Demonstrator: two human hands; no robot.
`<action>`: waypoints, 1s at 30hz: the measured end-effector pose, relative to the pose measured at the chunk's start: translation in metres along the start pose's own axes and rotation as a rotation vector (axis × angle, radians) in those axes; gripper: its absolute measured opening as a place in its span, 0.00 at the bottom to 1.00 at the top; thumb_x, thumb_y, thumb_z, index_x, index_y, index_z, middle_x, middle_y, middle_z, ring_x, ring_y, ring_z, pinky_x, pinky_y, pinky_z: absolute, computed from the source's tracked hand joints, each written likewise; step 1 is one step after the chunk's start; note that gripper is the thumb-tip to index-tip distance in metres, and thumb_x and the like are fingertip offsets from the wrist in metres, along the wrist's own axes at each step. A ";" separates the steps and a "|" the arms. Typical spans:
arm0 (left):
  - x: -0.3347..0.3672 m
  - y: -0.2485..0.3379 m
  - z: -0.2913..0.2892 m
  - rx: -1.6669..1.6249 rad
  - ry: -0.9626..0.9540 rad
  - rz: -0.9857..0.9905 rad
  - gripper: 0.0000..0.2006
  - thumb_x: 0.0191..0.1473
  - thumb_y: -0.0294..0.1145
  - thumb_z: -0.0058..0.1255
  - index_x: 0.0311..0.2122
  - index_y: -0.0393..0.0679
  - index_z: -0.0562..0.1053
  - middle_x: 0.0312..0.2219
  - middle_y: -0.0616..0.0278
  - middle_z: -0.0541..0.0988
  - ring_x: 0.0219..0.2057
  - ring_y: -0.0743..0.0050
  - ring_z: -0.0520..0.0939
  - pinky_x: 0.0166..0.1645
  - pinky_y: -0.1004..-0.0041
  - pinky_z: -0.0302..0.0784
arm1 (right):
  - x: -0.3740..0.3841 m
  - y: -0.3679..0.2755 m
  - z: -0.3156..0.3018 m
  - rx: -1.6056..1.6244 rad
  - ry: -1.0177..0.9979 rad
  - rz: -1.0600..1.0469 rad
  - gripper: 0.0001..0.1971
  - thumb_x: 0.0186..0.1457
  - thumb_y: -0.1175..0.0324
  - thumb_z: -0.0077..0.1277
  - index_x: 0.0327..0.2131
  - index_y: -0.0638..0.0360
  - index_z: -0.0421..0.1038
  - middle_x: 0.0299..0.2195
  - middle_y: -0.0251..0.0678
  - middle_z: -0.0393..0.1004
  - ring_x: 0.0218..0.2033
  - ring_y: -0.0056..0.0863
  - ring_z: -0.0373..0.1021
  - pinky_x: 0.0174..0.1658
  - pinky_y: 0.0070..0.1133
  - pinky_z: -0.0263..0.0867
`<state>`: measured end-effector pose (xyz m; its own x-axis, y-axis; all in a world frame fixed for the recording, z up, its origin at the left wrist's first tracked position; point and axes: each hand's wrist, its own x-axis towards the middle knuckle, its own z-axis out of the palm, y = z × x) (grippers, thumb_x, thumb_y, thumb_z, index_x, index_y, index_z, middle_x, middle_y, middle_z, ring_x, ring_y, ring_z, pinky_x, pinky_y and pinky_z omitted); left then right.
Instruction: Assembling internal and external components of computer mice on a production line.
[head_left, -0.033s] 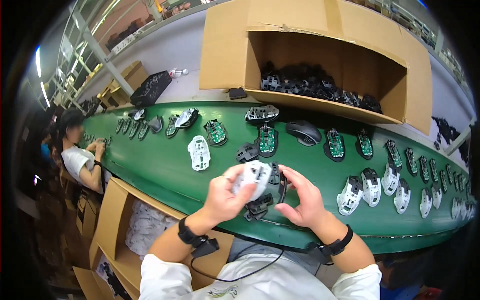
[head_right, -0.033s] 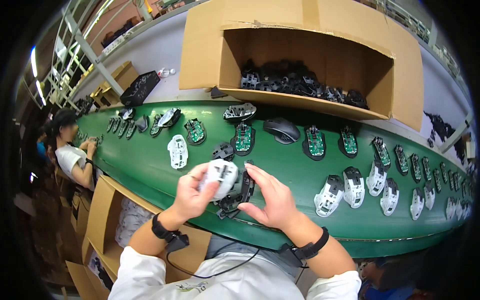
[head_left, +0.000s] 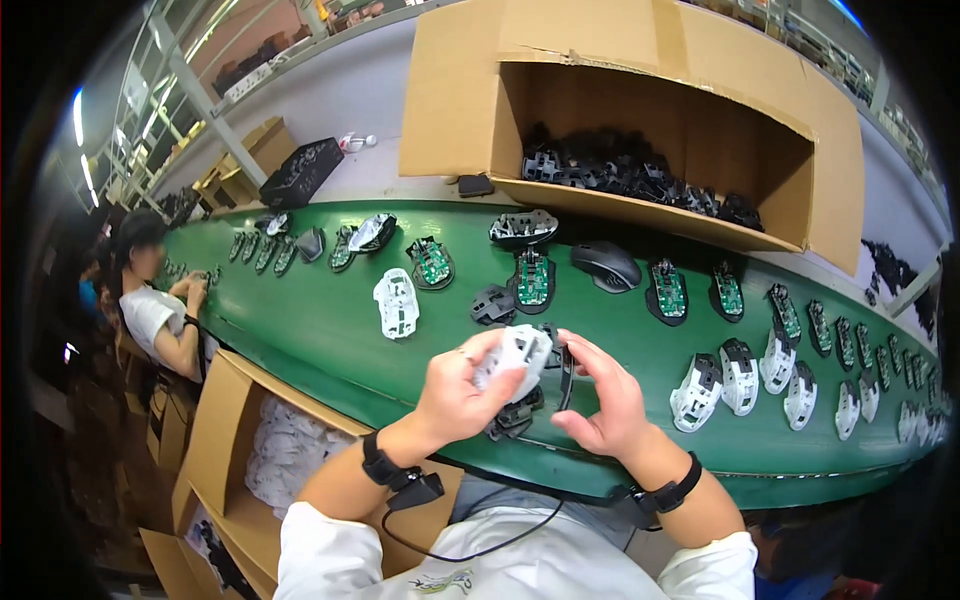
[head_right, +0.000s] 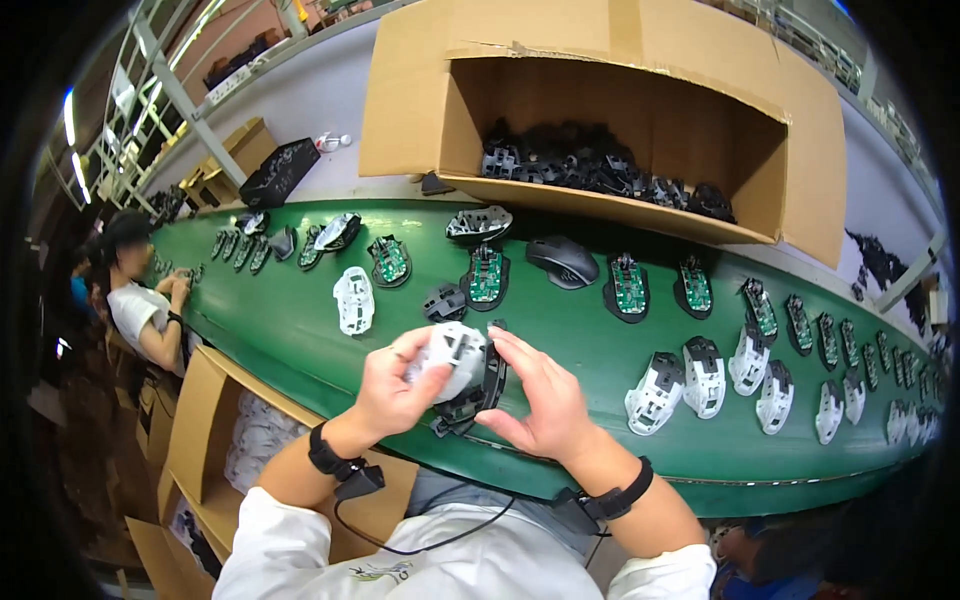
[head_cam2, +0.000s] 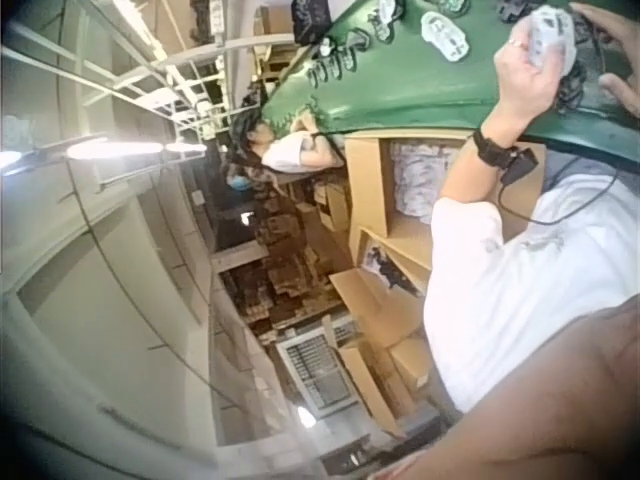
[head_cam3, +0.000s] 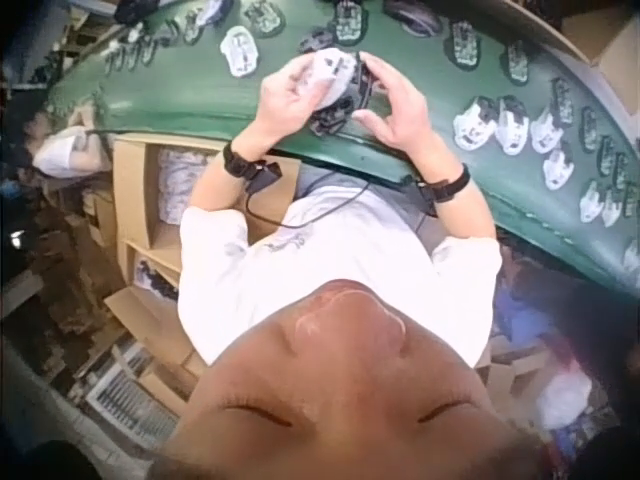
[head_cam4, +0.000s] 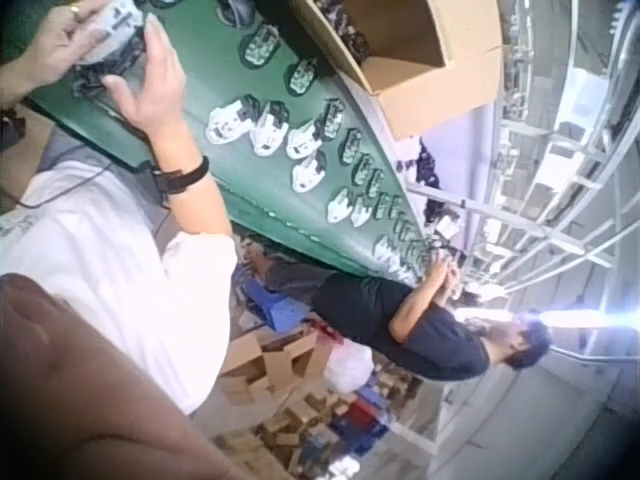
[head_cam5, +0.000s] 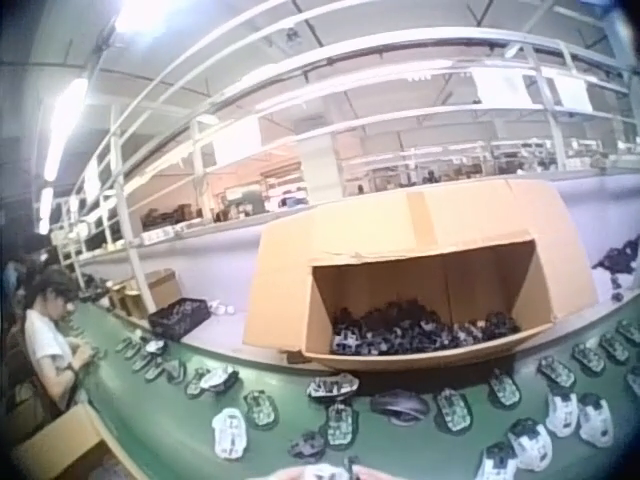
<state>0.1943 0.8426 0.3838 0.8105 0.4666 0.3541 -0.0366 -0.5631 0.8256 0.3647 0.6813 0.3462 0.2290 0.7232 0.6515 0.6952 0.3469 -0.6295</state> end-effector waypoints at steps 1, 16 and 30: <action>0.001 -0.003 0.007 -0.014 0.015 0.001 0.21 0.58 0.32 0.61 0.53 0.32 0.73 0.39 0.52 0.83 0.39 0.71 0.84 0.43 0.72 0.80 | 0.001 -0.001 0.002 0.015 0.045 -0.043 0.38 0.51 0.55 0.68 0.59 0.67 0.64 0.57 0.54 0.71 0.55 0.50 0.72 0.56 0.34 0.70; -0.019 -0.007 -0.001 0.135 -0.019 0.340 0.25 0.53 0.50 0.64 0.46 0.38 0.76 0.29 0.51 0.82 0.27 0.49 0.84 0.30 0.63 0.80 | 0.005 -0.005 0.031 0.145 -0.062 0.122 0.40 0.45 0.61 0.73 0.58 0.67 0.63 0.52 0.53 0.76 0.54 0.43 0.74 0.57 0.32 0.70; -0.014 -0.013 0.013 0.400 0.090 0.442 0.16 0.49 0.44 0.62 0.37 0.41 0.78 0.23 0.64 0.76 0.26 0.61 0.76 0.30 0.65 0.72 | -0.006 -0.010 0.033 0.125 -0.207 0.309 0.29 0.43 0.74 0.67 0.51 0.71 0.72 0.36 0.33 0.78 0.37 0.19 0.73 0.42 0.18 0.69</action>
<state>0.1911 0.8341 0.3622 0.7153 0.1760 0.6763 -0.1217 -0.9216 0.3686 0.3342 0.6932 0.3350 0.2637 0.9056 0.3323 0.5237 0.1549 -0.8377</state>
